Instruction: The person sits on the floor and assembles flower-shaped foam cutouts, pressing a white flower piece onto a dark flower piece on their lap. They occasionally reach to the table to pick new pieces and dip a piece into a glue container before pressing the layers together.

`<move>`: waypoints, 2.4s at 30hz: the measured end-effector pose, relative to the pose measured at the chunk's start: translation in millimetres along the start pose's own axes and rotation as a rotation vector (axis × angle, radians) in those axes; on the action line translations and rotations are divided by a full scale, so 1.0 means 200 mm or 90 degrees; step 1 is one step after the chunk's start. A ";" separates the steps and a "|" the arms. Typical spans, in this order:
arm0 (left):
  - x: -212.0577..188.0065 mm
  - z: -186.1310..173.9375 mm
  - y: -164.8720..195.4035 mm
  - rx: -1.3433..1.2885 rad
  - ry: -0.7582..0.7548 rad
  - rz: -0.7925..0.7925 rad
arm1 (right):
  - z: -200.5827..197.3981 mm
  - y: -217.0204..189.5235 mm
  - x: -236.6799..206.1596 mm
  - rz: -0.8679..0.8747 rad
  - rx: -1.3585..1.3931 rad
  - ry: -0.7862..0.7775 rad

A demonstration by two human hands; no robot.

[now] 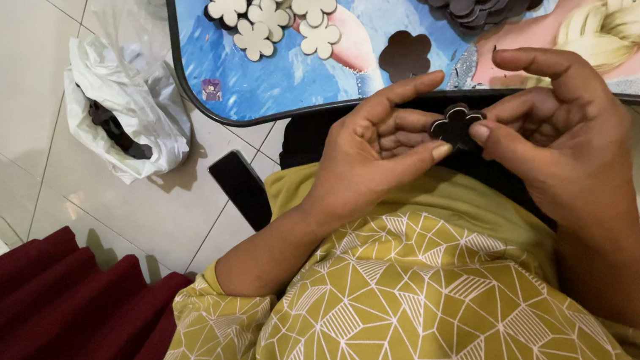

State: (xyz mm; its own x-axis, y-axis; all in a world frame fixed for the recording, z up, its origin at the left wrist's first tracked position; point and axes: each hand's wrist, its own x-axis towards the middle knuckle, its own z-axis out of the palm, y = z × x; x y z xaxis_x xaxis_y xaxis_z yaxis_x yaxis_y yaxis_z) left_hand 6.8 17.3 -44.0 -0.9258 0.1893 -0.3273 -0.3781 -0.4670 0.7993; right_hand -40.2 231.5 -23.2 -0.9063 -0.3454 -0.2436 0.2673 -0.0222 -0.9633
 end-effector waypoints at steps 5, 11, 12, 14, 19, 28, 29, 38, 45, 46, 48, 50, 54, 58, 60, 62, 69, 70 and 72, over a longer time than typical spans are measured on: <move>-0.01 -0.01 0.00 0.000 -0.045 -0.012 | -0.01 0.02 0.00 0.006 0.028 0.035; 0.01 0.00 -0.02 -0.031 -0.014 -0.005 | -0.01 0.02 0.00 -0.006 0.008 0.034; 0.01 0.00 -0.02 -0.028 0.002 -0.003 | -0.01 0.02 -0.01 -0.010 0.009 0.033; 0.02 0.01 -0.02 -0.028 0.022 0.005 | 0.00 0.01 -0.02 -0.013 0.013 0.037; 0.02 0.02 -0.02 0.002 0.044 0.029 | 0.01 0.01 -0.02 -0.013 0.023 0.038; 0.03 0.01 0.01 -0.012 0.032 0.024 | 0.01 0.01 -0.01 -0.011 0.032 0.030; 0.03 0.01 0.01 -0.010 0.032 0.023 | 0.01 0.00 -0.01 -0.011 0.027 0.031; 0.05 0.01 -0.01 -0.043 0.027 0.012 | 0.01 0.00 -0.01 -0.007 0.021 0.032; 0.04 0.00 0.00 0.025 0.007 0.004 | 0.02 0.00 -0.01 -0.008 0.020 0.020; 0.03 0.01 0.01 0.048 0.001 0.010 | 0.02 -0.01 -0.01 0.000 0.012 0.013; 0.03 0.02 0.03 0.087 0.021 0.027 | 0.04 -0.03 -0.01 0.009 -0.004 -0.008; 0.02 0.04 0.05 0.103 0.035 0.046 | 0.06 -0.06 -0.02 0.007 -0.005 -0.012; 0.01 0.05 0.08 0.115 0.029 0.081 | 0.09 -0.09 -0.02 0.015 -0.037 -0.036; 0.00 0.06 0.10 0.111 0.005 0.084 | 0.11 -0.06 -0.02 0.018 -0.046 -0.004; 0.01 0.07 0.12 0.085 0.006 0.054 | 0.11 -0.04 -0.03 -0.047 -0.079 0.002; 0.01 0.07 0.14 0.075 0.001 0.042 | 0.10 -0.02 -0.04 -0.079 -0.112 0.020; 0.07 0.07 0.27 0.155 -0.003 0.105 | 0.04 0.06 -0.05 -0.177 -0.092 0.023; 0.09 0.03 0.30 0.189 0.014 0.129 | 0.02 0.08 -0.05 -0.216 -0.126 0.044; 0.19 -0.07 0.42 0.249 0.063 0.134 | -0.03 0.09 -0.03 -0.295 -0.187 0.087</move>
State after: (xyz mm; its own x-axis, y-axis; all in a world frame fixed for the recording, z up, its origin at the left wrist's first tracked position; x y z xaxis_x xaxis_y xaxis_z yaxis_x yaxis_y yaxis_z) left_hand -60.8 -26.0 3.8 -0.9851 0.0334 -0.1686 -0.1714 -0.1218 0.9776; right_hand -31.7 238.8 -39.8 -0.9463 -0.2373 0.2194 -0.2540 0.1267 -0.9589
